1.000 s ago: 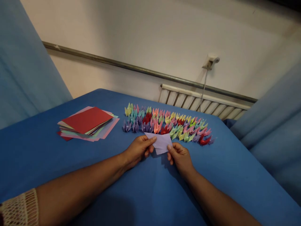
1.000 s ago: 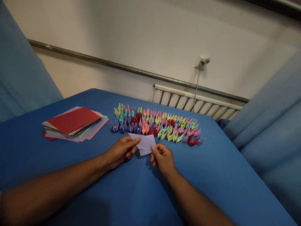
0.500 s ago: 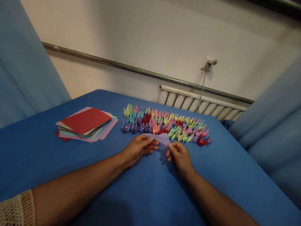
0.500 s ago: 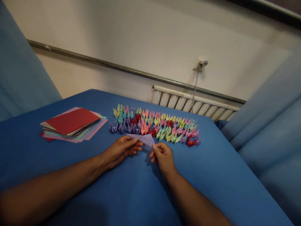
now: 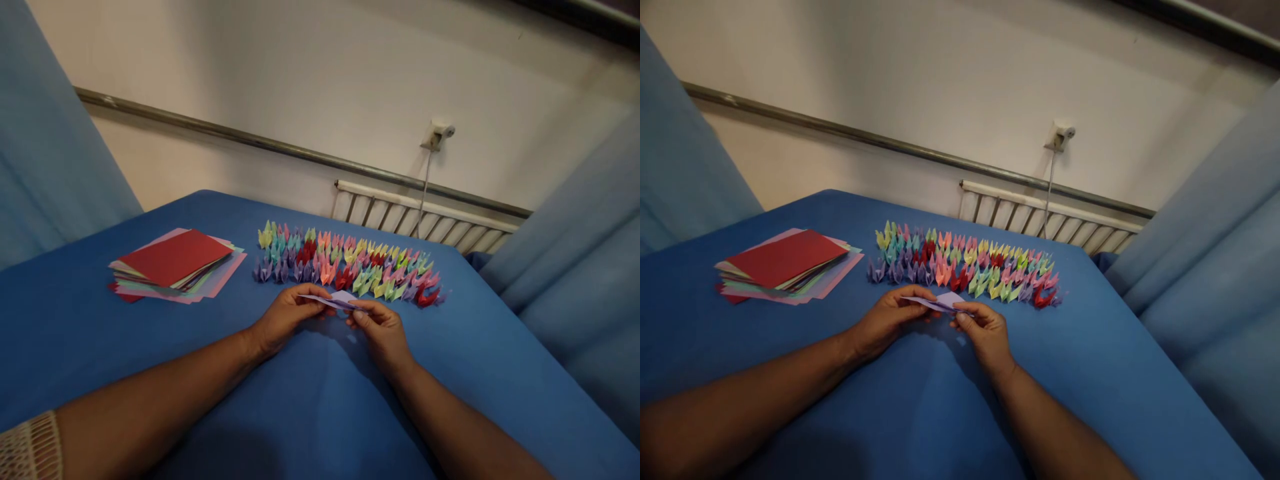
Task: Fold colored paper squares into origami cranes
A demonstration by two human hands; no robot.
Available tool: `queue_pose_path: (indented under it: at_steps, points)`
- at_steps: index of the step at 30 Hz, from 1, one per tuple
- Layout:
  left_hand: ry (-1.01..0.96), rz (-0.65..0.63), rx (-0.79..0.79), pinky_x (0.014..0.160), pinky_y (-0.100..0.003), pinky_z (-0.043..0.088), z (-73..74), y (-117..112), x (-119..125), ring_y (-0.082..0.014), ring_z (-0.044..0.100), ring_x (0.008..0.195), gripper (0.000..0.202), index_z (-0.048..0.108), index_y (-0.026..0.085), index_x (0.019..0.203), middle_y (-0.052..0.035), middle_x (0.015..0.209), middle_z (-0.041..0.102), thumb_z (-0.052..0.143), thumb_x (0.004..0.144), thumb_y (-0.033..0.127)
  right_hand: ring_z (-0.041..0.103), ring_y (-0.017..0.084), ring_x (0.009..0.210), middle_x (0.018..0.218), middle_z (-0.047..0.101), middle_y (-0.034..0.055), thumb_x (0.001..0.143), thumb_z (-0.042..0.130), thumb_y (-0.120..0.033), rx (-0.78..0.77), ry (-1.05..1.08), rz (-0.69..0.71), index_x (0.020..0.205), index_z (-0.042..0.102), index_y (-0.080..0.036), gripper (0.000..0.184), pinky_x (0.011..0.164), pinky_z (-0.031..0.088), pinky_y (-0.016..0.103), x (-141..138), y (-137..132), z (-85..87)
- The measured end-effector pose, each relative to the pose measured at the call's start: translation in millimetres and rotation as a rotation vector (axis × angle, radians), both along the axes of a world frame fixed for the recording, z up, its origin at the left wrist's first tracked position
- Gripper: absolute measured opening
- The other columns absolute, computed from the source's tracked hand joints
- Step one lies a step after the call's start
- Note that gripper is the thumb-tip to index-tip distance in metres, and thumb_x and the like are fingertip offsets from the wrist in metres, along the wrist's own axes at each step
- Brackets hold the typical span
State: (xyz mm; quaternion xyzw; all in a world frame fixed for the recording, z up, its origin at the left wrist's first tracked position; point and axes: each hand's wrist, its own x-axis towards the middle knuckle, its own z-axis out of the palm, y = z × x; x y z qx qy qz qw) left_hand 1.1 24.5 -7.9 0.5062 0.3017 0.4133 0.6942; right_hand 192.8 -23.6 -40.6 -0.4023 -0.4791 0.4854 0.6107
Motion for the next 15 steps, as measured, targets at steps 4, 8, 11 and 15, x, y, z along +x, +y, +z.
queue_pose_path:
  at_steps: [4, 8, 11, 15]
  points:
    - [-0.025, 0.035, -0.068, 0.068, -0.025, 0.051, 1.6, -1.3, 1.4, -0.0160, 0.068, 0.078, 0.062, 0.052, 0.018, 0.129, -0.0049, 0.090, 0.072, 0.076, 0.072, 0.020, 0.066, 0.017, 0.079, 0.090, 0.071, 0.0032, 0.079, 0.069, -0.027, 0.165, -0.200, -0.161, 0.095, 0.075, -0.024, 0.017, 0.073, 0.051, 0.030, 1.1, 0.4, -2.4]
    - [0.012, 0.066, -0.064, 0.067, -0.025, 0.051, 2.3, -6.2, 4.4, -0.0186, 0.070, 0.081, 0.087, 0.025, 0.026, 0.148, -0.0024, 0.085, 0.070, 0.072, 0.075, 0.018, 0.065, 0.017, 0.082, 0.093, 0.070, 0.0050, 0.080, 0.066, -0.028, 0.190, -0.286, -0.246, 0.097, 0.074, -0.022, 0.019, 0.075, 0.051, 0.031, 4.2, 5.9, -7.4]
    - [0.059, 0.078, 0.036, 0.065, -0.024, 0.050, -0.7, -7.0, 6.6, -0.0165, 0.069, 0.079, 0.089, 0.017, 0.029, 0.151, -0.0032, 0.091, 0.069, 0.068, 0.078, 0.018, 0.065, 0.016, 0.075, 0.086, 0.070, 0.0035, 0.078, 0.067, -0.030, 0.098, -0.226, -0.238, 0.096, 0.072, -0.020, 0.021, 0.071, 0.052, 0.029, 3.5, 10.1, -10.7]
    - [0.274, 0.096, 0.245, 0.076, -0.030, 0.052, -10.4, 0.1, 5.5, -0.0162, 0.067, 0.085, 0.068, 0.042, 0.021, 0.141, -0.0051, 0.100, 0.069, 0.058, 0.075, 0.012, 0.062, 0.015, 0.069, 0.079, 0.069, 0.0019, 0.074, 0.068, -0.029, 0.001, -0.237, -0.128, 0.092, 0.070, -0.020, 0.020, 0.063, 0.050, 0.027, -2.1, 11.2, -17.7]
